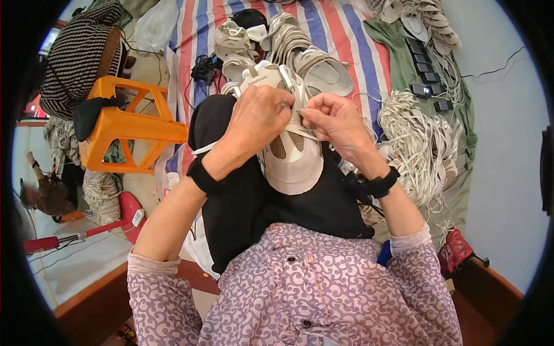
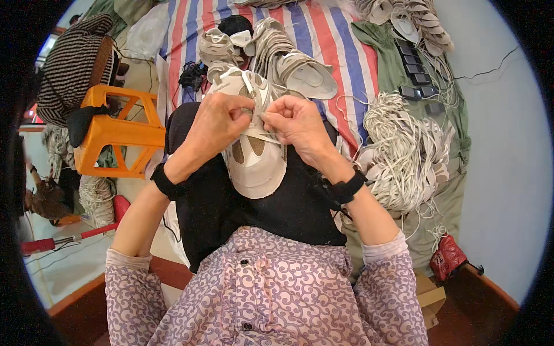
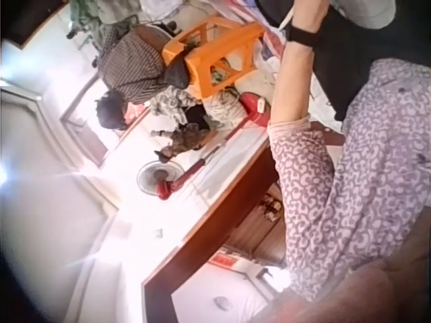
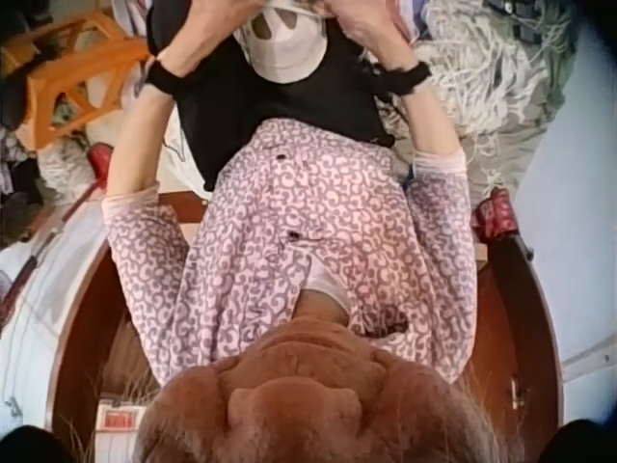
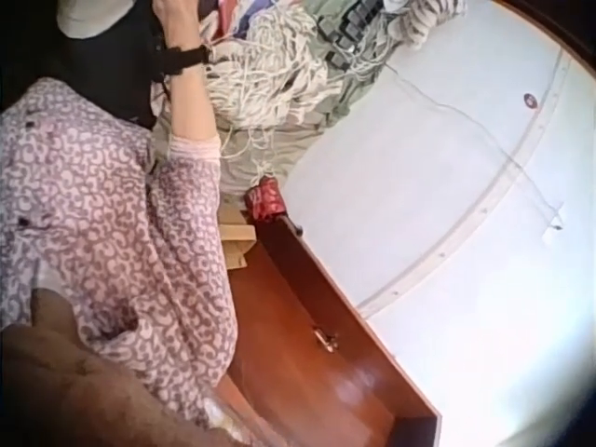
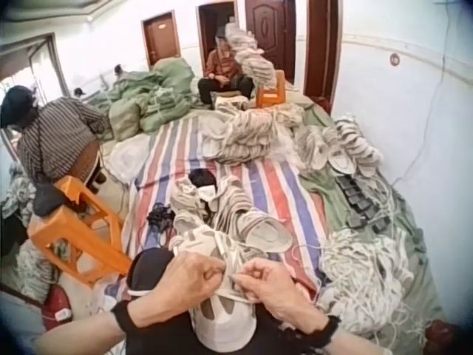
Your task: The recorder is lacing a white sneaker by hand in a manufacturing or assembly setting.
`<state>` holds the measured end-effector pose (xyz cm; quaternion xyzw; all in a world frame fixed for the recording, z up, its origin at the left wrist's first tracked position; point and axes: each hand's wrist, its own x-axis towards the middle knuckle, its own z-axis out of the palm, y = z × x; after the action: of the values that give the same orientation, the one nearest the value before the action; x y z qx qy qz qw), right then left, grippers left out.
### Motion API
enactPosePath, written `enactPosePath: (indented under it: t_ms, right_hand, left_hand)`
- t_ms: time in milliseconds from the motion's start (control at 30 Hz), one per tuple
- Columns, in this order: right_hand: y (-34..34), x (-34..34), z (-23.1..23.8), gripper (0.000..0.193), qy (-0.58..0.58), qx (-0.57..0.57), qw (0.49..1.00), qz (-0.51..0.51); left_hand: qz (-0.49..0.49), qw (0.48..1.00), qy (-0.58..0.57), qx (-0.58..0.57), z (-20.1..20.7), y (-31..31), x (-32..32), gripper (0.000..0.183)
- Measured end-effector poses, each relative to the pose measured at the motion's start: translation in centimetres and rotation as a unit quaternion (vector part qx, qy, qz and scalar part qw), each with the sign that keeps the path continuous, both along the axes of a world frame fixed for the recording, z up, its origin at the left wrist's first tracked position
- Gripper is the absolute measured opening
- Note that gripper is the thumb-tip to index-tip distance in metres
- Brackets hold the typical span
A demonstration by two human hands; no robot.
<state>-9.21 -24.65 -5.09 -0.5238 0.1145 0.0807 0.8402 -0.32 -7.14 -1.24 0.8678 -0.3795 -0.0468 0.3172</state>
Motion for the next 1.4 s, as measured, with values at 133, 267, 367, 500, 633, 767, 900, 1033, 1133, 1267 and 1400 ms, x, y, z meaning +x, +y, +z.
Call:
enactPosePath:
  t_ms: [133,267,367,500,633,767,900,1033,1133,1267,1400]
  right_hand:
    - [0.6,0.4,-0.7,0.007,0.014,-0.008,1.0,-0.018]
    - [0.0,0.0,-0.9,0.006,0.028,0.064,0.997,0.015]
    - [-0.1,-0.3,-0.9,0.006,0.001,0.013,1.0,-0.022]
    - [-0.4,0.6,0.3,0.006,-0.145,-0.29,0.941,-0.096]
    - [-1.5,1.7,2.0,0.006,-0.203,-0.425,0.875,-0.114]
    - [-5.3,4.4,2.7,0.007,-0.325,-0.562,0.743,-0.163]
    - [-10.1,6.0,1.7,0.008,-0.278,-0.623,0.716,-0.15]
    - [-5.3,4.8,2.7,0.016,-0.373,-0.54,0.754,-0.02]
    - [-0.2,1.7,3.7,0.016,-0.349,-0.527,0.772,0.069]
    - [2.6,1.4,3.5,0.023,-0.368,-0.6,0.706,0.074]
    - [3.3,2.4,3.1,0.015,-0.383,-0.65,0.651,0.082]
  left_hand:
    - [-0.024,0.998,0.05,-0.028,-0.1,0.1,0.3,0.02]
    - [-0.041,0.985,0.167,-0.009,0.4,0.2,0.9,0.015]
    - [-0.035,0.987,0.153,0.02,0.6,-0.1,0.8,0.012]
    - [-0.024,0.992,0.119,0.014,0.3,0.1,0.6,0.011]
    - [-0.02,0.998,-0.065,0.003,-0.3,0.5,0.5,0.01]
    - [0.017,0.994,-0.095,0.053,0.0,2.2,2.0,0.007]
    - [0.118,0.978,-0.163,0.059,1.9,9.5,7.4,0.01]
    - [0.233,0.956,-0.122,0.132,2.2,23.7,9.6,0.015]
    - [0.3,0.949,0.001,0.098,2.2,25.5,7.8,0.015]
    - [0.293,0.954,0.052,0.034,0.2,24.0,5.6,0.012]
    - [0.278,0.96,0.034,0.023,-1.8,23.7,5.4,0.012]
